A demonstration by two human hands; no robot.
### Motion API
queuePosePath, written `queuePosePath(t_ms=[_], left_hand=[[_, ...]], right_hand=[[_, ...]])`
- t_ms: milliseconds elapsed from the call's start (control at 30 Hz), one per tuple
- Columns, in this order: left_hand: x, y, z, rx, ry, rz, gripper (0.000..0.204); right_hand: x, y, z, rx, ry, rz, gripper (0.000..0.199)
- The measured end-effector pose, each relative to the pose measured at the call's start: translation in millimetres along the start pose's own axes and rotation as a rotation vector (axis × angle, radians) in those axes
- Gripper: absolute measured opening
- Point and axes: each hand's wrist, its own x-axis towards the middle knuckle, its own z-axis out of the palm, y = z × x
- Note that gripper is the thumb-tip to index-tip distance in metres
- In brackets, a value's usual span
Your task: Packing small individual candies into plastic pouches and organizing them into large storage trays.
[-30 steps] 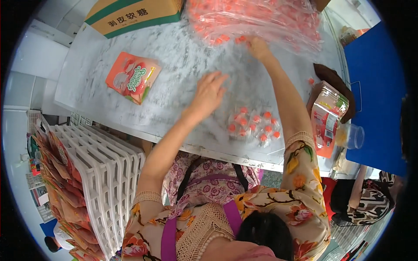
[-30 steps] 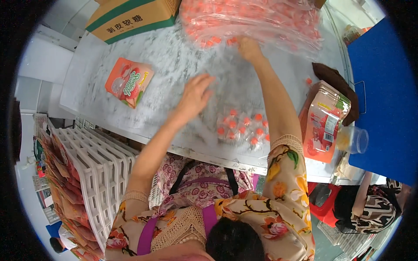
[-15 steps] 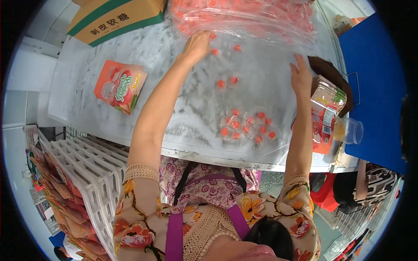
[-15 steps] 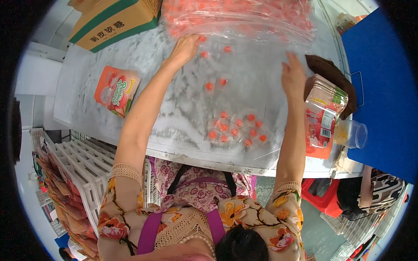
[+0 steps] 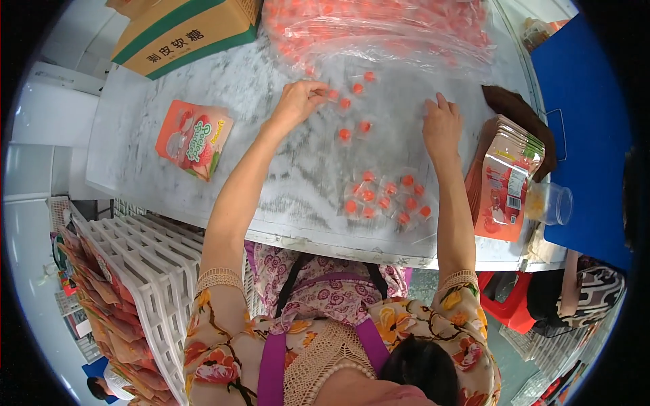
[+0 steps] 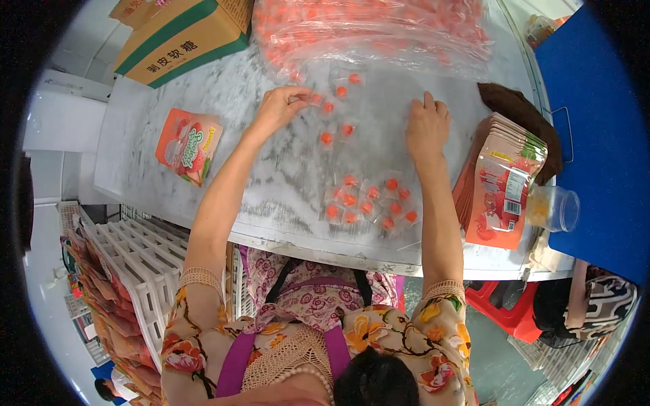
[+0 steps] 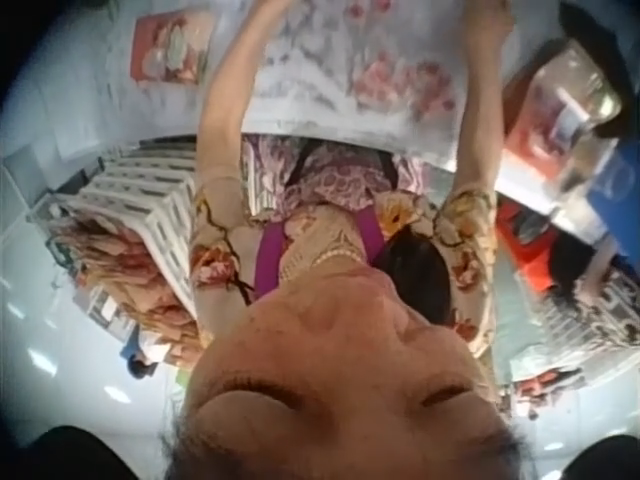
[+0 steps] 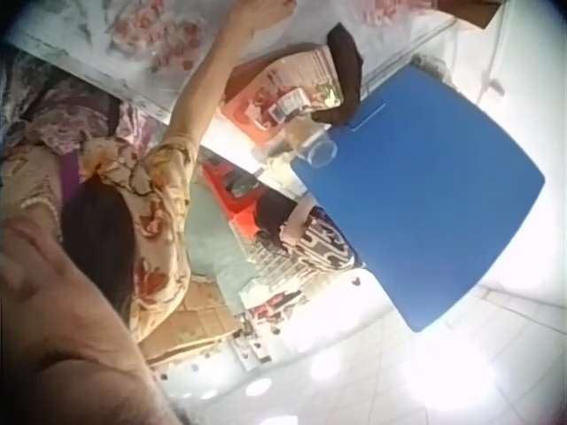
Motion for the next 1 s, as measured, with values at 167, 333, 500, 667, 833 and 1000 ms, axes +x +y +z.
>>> queuePosePath(t_ms=[167, 333, 500, 667, 833, 1000], left_hand=[[-7, 2, -13, -0.099, -0.02, -0.086, 0.034], [-3, -16, -8, 0.154, 0.116, 0.177, 0.04], [-6, -8, -7, 0.218, -0.193, 0.226, 0.05], [-15, -6, -8, 0.248, -0.146, 0.198, 0.058], [-11, 21, -4, 0.399, -0.057, 0.278, 0.063], [-19, 25, 2, 0.288, -0.27, 0.226, 0.063]], right_hand=[[19, -34, 7, 0.566, 0.005, -0.338, 0.039], [48, -53, 43, 0.478, 0.039, -0.484, 0.047], [41, -58, 49, 0.472, 0.008, -0.466, 0.049], [34, -50, 46, 0.74, -0.089, -0.401, 0.051], [30, -52, 49, 0.785, -0.039, -0.352, 0.057], [11, -56, 40, 0.747, -0.107, -0.335, 0.058]])
